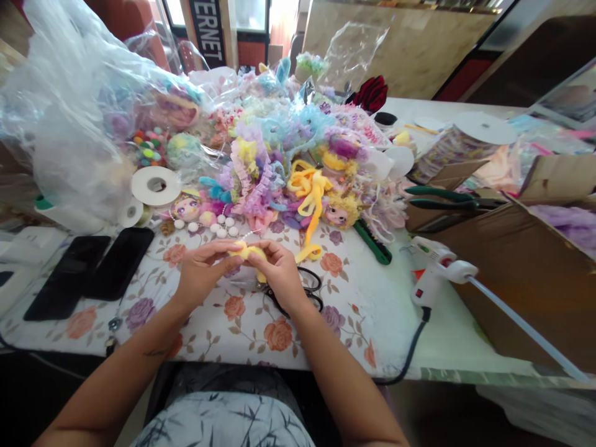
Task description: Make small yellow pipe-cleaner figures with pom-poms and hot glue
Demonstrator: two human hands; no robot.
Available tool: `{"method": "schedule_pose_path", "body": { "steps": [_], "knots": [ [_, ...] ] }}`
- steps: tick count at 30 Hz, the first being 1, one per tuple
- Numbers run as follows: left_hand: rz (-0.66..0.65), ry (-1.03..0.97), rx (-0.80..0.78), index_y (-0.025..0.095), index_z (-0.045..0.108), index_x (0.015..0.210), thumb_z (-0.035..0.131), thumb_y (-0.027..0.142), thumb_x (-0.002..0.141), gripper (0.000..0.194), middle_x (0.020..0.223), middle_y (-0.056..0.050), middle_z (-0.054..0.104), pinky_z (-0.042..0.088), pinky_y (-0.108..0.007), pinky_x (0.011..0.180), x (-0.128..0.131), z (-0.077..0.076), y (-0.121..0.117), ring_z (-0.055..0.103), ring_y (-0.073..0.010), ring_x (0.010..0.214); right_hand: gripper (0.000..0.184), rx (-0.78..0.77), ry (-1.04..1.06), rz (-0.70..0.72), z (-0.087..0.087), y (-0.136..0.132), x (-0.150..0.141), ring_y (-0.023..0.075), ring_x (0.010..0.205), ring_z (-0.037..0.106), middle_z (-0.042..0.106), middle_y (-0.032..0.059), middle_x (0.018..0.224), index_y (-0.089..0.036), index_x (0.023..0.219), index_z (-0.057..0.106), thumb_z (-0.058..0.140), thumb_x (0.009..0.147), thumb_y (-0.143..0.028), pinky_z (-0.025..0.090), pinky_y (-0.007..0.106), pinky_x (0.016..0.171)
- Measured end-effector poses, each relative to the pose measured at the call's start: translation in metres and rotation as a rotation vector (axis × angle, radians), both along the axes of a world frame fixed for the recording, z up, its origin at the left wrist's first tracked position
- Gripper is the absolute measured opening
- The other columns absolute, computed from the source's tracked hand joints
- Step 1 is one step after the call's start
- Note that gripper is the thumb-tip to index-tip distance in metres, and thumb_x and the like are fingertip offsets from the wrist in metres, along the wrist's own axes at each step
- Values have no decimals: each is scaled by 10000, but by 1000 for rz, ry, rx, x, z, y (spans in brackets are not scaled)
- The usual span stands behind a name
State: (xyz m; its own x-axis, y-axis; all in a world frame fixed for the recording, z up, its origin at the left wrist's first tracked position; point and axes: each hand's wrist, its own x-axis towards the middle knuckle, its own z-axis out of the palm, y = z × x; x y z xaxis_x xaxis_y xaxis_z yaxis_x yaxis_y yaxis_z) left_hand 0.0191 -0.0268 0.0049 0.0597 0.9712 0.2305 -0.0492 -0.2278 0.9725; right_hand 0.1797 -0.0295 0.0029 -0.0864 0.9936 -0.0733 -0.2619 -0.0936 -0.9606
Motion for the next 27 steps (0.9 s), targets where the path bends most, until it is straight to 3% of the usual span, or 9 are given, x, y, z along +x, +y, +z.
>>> {"method": "schedule_pose_path", "body": {
  "steps": [3,5,8,12,20,27],
  "knots": [
    [65,21,0,228,789,895,799,273,724,178,1009,-61,760,601,-280,670,0,-1,1,708,-187,822,165,231,-328,-225,4,-2,1,177,824,632,688,30,920,-228,908,682,733,786,-326,516,310,763],
    [70,27,-5,228,790,897,798,276,725,179,1021,-65,755,594,-266,644,0,-2,2,704,-176,797,61,414,-518,-347,7,-5,1,175,777,602,661,30,866,-232,858,676,686,822,-279,502,321,747],
    [27,28,8,228,789,900,794,268,729,175,1022,-72,752,597,-291,733,1,-3,3,703,-194,880,35,575,-633,-342,8,-8,-3,167,698,562,616,20,766,-233,807,661,650,840,-235,481,311,673],
    [-37,-17,-1,215,786,891,787,254,726,170,999,-79,753,596,-320,782,5,-4,3,704,-205,902,50,555,-636,-266,5,-8,-7,162,680,559,611,16,756,-230,785,643,646,834,-220,462,294,624],
    [-70,-95,-91,197,780,861,749,256,756,124,957,-77,753,583,-301,770,4,1,2,698,-194,878,91,501,-546,-244,5,-8,-6,155,659,566,637,6,741,-233,746,652,635,820,-182,450,283,607],
    [-101,-161,-125,195,765,842,798,258,715,146,930,-64,746,578,-292,728,3,-5,6,687,-173,811,84,508,-537,-216,3,-8,-6,161,691,585,634,6,758,-232,757,644,638,804,-162,461,290,620]
  ]
}}
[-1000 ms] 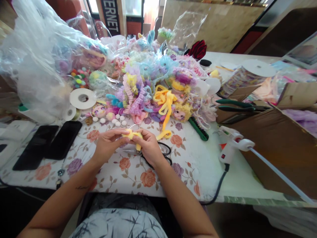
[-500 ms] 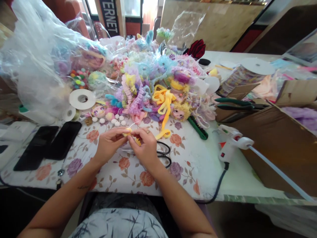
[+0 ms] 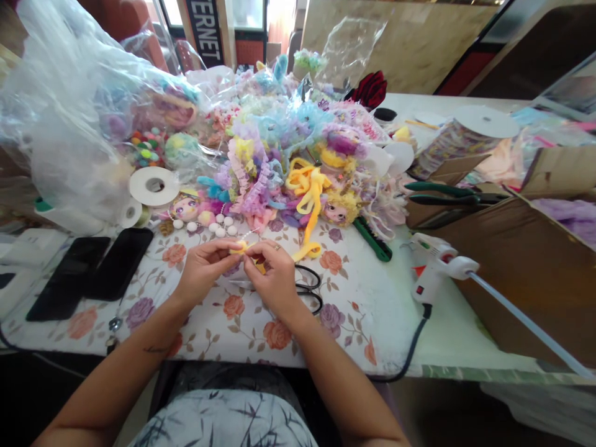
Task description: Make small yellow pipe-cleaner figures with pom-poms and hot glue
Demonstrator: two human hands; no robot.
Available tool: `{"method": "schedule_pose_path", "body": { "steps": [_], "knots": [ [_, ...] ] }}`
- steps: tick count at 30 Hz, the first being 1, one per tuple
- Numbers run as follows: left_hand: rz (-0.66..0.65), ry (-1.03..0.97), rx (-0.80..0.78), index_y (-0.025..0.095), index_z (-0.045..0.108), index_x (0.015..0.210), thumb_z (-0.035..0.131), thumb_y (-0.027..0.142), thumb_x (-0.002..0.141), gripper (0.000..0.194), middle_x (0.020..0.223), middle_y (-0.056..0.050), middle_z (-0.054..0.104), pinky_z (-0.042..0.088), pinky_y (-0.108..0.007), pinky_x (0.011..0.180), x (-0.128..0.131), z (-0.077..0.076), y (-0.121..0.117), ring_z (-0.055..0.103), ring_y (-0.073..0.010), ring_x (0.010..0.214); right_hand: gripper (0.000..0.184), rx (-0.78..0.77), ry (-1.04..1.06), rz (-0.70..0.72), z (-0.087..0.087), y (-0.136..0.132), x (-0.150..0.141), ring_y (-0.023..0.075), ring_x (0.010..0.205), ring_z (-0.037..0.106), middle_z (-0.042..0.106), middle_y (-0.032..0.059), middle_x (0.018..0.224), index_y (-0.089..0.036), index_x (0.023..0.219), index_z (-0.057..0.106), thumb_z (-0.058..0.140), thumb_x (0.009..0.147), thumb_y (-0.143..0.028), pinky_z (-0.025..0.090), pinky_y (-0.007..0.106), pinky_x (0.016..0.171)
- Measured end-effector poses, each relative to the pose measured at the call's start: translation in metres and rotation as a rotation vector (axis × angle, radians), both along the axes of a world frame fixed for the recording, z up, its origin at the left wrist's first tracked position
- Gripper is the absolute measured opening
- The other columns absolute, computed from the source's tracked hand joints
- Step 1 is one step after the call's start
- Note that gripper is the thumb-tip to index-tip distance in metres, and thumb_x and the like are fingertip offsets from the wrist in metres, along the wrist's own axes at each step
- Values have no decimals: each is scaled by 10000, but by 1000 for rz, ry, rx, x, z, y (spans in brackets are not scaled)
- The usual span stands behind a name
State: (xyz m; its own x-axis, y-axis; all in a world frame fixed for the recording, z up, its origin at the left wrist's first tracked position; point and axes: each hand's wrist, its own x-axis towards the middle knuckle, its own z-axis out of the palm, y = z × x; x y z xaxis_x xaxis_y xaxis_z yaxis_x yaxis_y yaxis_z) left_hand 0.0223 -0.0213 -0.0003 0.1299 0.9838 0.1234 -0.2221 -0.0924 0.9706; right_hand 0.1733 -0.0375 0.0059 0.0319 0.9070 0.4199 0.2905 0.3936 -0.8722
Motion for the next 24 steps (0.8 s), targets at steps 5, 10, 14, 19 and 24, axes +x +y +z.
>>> {"method": "schedule_pose_path", "body": {
  "steps": [5,10,14,19,24],
  "knots": [
    [0,45,42,203,779,886,787,229,727,161,978,-70,736,573,-283,750,0,0,0,686,-177,861,87,-3,-19,8,-1,1,1,155,674,579,624,3,744,-225,747,628,619,795,-154,464,293,631],
    [19,106,94,209,786,903,768,214,747,157,997,-71,732,571,-272,774,0,-1,-1,689,-182,908,89,13,-80,-8,0,2,2,156,681,580,621,7,740,-220,728,604,599,790,-156,468,287,623],
    [32,144,109,194,782,919,761,220,754,168,991,-84,733,576,-278,757,0,-1,-1,689,-188,889,75,54,-107,-31,2,1,3,147,665,579,618,11,749,-208,740,598,603,798,-160,467,269,593],
    [5,140,152,202,780,917,748,206,767,154,987,-80,729,578,-279,766,0,-1,-1,686,-185,899,49,140,-120,-43,3,1,4,147,694,593,621,16,770,-210,802,623,626,827,-168,486,275,634],
    [17,84,111,205,775,911,763,201,750,161,986,-72,725,569,-280,772,0,0,-1,680,-178,893,81,146,-141,-28,2,1,4,154,719,609,632,22,783,-209,778,627,611,828,-147,489,276,646]
  ]
}}
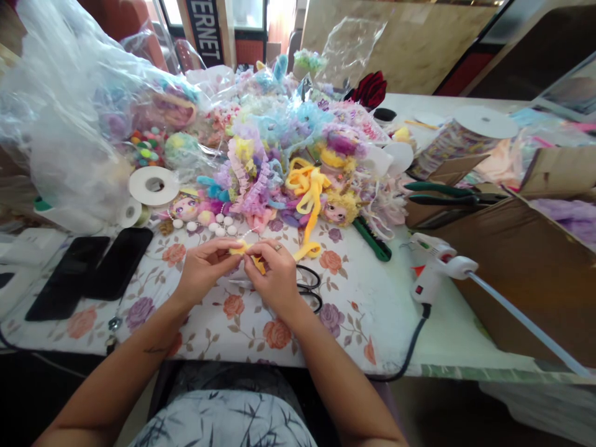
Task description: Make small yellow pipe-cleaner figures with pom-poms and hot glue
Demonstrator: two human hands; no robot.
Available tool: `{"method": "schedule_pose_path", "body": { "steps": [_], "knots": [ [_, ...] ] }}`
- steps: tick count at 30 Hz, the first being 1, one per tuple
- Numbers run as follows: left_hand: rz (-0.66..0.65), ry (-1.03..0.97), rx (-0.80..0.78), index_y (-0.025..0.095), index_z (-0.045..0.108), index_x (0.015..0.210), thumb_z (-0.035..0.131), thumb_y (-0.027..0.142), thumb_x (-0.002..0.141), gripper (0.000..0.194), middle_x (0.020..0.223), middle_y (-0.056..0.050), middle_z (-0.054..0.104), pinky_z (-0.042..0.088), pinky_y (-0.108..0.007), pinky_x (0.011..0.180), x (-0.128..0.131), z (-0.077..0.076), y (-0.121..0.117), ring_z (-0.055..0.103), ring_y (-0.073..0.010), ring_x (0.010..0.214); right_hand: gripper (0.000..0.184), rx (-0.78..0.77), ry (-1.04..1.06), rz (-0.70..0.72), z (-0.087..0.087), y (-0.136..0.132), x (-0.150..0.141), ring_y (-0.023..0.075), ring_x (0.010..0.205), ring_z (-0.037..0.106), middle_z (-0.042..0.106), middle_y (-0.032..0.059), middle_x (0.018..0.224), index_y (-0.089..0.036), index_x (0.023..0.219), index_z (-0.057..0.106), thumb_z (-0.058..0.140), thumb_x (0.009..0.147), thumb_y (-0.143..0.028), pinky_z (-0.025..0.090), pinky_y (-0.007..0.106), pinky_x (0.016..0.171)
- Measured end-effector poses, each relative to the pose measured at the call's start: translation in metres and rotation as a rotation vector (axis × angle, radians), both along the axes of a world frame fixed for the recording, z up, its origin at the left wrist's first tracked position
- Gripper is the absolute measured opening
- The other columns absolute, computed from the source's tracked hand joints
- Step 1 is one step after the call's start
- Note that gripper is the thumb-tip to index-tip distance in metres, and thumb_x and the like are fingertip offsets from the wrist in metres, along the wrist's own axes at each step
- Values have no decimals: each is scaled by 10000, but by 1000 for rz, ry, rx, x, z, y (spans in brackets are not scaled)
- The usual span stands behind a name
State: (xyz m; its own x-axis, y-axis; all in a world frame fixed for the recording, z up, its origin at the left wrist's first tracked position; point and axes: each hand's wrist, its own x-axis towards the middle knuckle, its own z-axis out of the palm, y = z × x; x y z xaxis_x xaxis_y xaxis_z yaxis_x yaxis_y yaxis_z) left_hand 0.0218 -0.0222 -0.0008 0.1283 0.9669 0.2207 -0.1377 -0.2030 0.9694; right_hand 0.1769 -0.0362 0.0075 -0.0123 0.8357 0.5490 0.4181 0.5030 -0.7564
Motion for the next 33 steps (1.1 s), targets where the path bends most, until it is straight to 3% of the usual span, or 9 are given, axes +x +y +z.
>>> {"method": "schedule_pose_path", "body": {
  "steps": [9,12,15,19,21,23,26,30,33],
  "knots": [
    [10,-15,-47,198,772,900,780,211,727,174,959,-62,733,537,-228,656,-1,0,1,660,-142,792,70,-47,-7,22,2,0,-1,146,711,610,642,20,786,-204,783,636,604,838,-176,500,259,627],
    [56,27,-69,199,772,908,783,218,721,188,978,-62,733,516,-200,576,-2,1,1,647,-122,735,41,-58,-33,-40,8,-1,11,143,700,620,662,26,827,-203,819,657,618,833,-208,518,271,658],
    [117,44,-95,195,771,907,794,224,705,205,983,-60,735,546,-216,628,-4,3,1,656,-132,764,79,-77,-28,-314,6,-7,49,155,704,632,686,28,831,-201,835,673,630,825,-267,530,298,707],
    [186,31,-119,193,770,901,821,224,670,239,899,-42,745,550,-212,648,-7,3,2,656,-126,744,219,-91,83,-937,-16,-28,130,180,652,606,645,31,715,-163,797,649,628,783,-381,526,331,679],
    [192,20,-122,198,770,897,826,216,665,240,884,-33,744,540,-192,635,-7,3,2,652,-115,736,227,-51,68,-1215,-27,-42,171,199,698,610,645,57,772,-155,828,627,618,757,-370,527,357,708],
    [175,12,-129,201,766,900,825,214,668,239,849,-21,735,528,-177,614,-6,2,2,640,-103,712,291,-90,10,-1355,-34,-53,202,224,786,625,659,100,920,-156,943,607,617,727,-350,530,367,729],
    [126,6,-151,200,754,904,816,227,684,230,780,-5,703,511,-171,586,-6,3,1,616,-91,669,390,-352,-140,-1308,-33,-55,229,244,862,644,666,140,999,-155,1023,585,648,681,-332,514,335,743],
    [57,26,-182,195,725,910,786,252,724,204,736,12,649,490,-166,573,-6,5,2,580,-80,643,238,-584,-213,-1211,-24,-40,241,317,768,630,630,91,679,-232,674,529,726,583,-330,457,415,734],
    [0,18,-189,204,675,931,757,252,755,200,734,26,607,470,-169,556,-7,5,4,552,-80,633,352,-680,-245,-1195,-19,-30,245,338,748,606,505,43,520,-286,525,375,720,593,-312,415,441,717]
  ]
}}
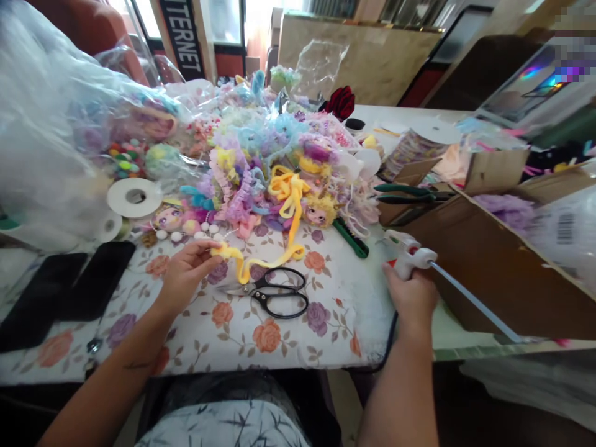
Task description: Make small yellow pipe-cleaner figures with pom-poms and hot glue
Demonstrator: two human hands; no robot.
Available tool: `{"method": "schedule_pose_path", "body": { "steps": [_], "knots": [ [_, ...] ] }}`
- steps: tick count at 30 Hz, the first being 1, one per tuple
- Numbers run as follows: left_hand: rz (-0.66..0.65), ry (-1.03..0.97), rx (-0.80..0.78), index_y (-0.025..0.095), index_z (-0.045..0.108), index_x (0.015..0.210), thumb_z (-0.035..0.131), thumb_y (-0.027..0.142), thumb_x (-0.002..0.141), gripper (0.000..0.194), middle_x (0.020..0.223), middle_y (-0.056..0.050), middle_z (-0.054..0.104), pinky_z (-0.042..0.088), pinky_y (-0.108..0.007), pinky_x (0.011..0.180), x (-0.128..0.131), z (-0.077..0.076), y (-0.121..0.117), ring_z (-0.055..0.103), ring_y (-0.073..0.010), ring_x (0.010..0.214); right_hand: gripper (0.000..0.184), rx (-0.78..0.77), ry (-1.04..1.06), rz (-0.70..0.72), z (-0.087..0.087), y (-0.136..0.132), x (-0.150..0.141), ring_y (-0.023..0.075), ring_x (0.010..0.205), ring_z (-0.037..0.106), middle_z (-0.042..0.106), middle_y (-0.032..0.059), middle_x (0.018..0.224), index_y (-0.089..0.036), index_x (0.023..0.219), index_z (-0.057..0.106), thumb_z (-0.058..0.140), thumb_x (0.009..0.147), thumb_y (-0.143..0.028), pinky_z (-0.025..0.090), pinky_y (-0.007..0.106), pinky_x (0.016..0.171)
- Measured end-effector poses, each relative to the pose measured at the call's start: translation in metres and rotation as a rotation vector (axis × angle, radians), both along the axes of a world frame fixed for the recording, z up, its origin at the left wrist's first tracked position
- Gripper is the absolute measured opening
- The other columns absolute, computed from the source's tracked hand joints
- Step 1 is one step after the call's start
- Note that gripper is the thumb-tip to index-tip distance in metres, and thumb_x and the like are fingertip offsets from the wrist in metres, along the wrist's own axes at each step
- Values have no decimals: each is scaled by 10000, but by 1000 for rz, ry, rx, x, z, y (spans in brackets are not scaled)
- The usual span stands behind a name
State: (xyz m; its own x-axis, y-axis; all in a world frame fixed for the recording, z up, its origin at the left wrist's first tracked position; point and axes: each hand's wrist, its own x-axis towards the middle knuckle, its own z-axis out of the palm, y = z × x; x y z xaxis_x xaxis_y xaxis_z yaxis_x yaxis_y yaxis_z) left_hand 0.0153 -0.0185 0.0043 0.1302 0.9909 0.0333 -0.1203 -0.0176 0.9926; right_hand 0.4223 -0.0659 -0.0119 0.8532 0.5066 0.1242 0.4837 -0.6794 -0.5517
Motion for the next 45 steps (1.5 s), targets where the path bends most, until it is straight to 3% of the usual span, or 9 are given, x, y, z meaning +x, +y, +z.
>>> {"method": "schedule_pose_path", "body": {
  "steps": [7,10,12,14,16,23,26,32,45],
  "knots": [
    [-114,-34,88,208,634,863,700,259,811,98,824,5,590,443,-185,540,0,-5,2,508,-82,624,495,57,23,-53,3,3,2,305,690,581,294,-38,430,-323,410,331,791,562,-224,383,441,697],
    [-115,11,121,190,689,871,693,273,817,99,987,-49,629,459,-204,563,-1,-4,1,539,-96,679,365,173,48,-86,8,-3,-17,300,680,602,421,0,463,-306,464,431,766,589,-229,416,437,668],
    [-101,30,129,189,717,902,694,274,817,123,1012,-65,649,461,-205,560,-1,-3,1,554,-104,693,175,379,190,-38,15,-9,-42,256,604,600,559,50,558,-265,562,581,747,617,-256,448,414,617],
    [-80,39,131,193,736,935,703,274,809,152,1013,-71,669,460,-205,544,-2,-2,1,555,-102,673,88,600,421,121,22,-16,-72,206,540,578,627,75,645,-234,663,670,742,636,-277,465,377,569],
    [-54,41,128,202,749,959,714,272,799,178,1029,-70,680,461,-206,531,-2,-2,1,547,-94,645,76,676,616,276,27,-23,-104,161,483,532,645,66,652,-210,688,687,734,653,-257,422,321,478],
    [39,81,200,221,767,1000,712,244,804,205,1074,-79,690,536,-239,671,-4,-4,2,641,-160,879,256,417,1043,774,29,-43,-186,149,535,590,730,62,825,-191,942,711,728,725,-326,481,277,479],
    [63,105,235,215,770,1000,713,237,802,207,1082,-89,693,555,-269,732,-4,-4,3,653,-184,927,226,357,1128,789,24,-51,-204,143,534,588,716,48,821,-202,922,708,723,761,-360,504,291,505],
    [66,162,273,224,770,1017,708,227,801,225,1117,-95,691,574,-260,712,-3,-5,1,667,-196,926,313,248,1247,767,14,-57,-221,150,413,527,558,-37,489,-203,920,655,691,799,-490,436,288,425],
    [72,152,268,201,770,999,692,190,796,217,1104,-98,708,575,-263,750,-2,2,-1,673,-208,972,360,165,1204,723,17,-49,-224,157,357,543,577,-30,474,-202,852,632,732,744,-531,373,240,328]
  ]
}}
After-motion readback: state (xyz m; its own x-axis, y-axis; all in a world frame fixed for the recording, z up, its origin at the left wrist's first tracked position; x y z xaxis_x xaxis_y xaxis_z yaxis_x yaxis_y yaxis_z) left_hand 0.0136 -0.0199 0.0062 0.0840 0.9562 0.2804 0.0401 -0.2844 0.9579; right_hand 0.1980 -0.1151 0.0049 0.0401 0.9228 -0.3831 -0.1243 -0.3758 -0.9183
